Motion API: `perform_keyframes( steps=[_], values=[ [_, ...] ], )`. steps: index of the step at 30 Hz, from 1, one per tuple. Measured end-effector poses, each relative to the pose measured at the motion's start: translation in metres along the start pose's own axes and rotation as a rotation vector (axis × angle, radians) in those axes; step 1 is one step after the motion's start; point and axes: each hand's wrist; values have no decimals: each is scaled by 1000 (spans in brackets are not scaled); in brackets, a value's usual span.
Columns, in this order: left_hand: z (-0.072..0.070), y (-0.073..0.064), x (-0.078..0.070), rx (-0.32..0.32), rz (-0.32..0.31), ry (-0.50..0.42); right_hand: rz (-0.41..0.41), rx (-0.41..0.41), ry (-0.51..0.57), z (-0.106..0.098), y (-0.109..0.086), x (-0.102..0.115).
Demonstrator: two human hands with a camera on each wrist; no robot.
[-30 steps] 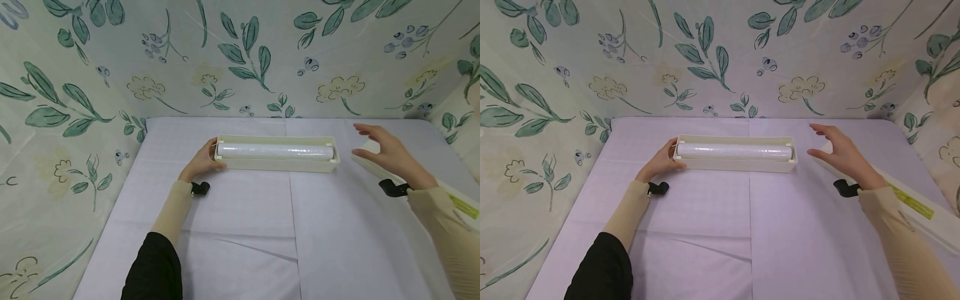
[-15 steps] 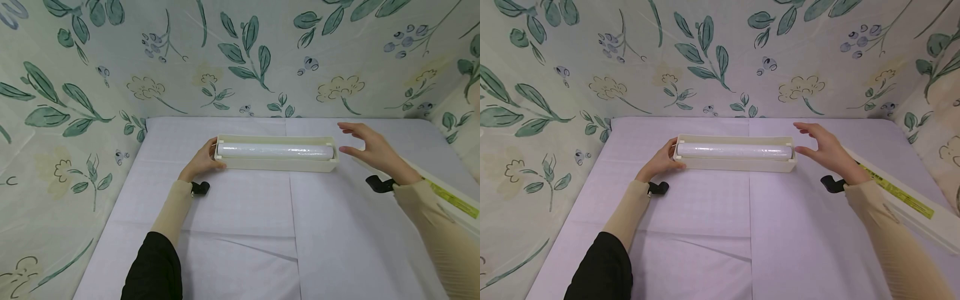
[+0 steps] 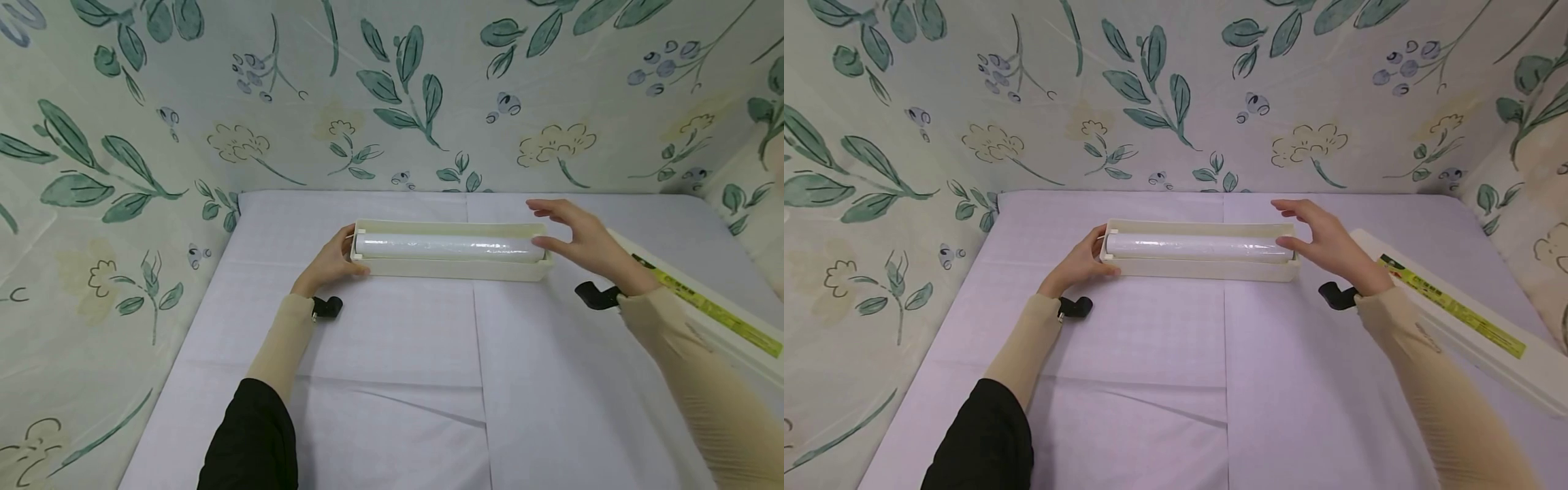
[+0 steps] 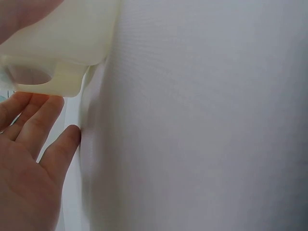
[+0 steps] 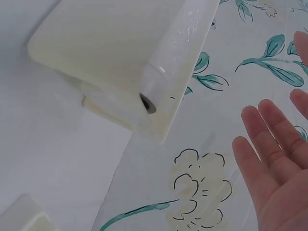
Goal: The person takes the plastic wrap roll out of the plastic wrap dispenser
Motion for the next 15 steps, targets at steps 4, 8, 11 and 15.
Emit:
perform_keyframes(
  steps=[4,8,11,15],
  values=[
    [0,-1,0,-1,-3,-4,-7,9,18,6,4,2],
    [1,4,10,-9,1,-9,-13,14,30,11,9,5],
    [1,13,25,-23,11,-14,1,20,39,14,12,8],
    [1,19,36,-33,18,-13,7,24,52,19,15,10]
  ],
)
Point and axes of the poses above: each hand's wrist, its own y-axis towards the middle knuckle, its own z-axis out of the palm, x = y × z, and after that the axes turned 3 degrees about -x, right-handed
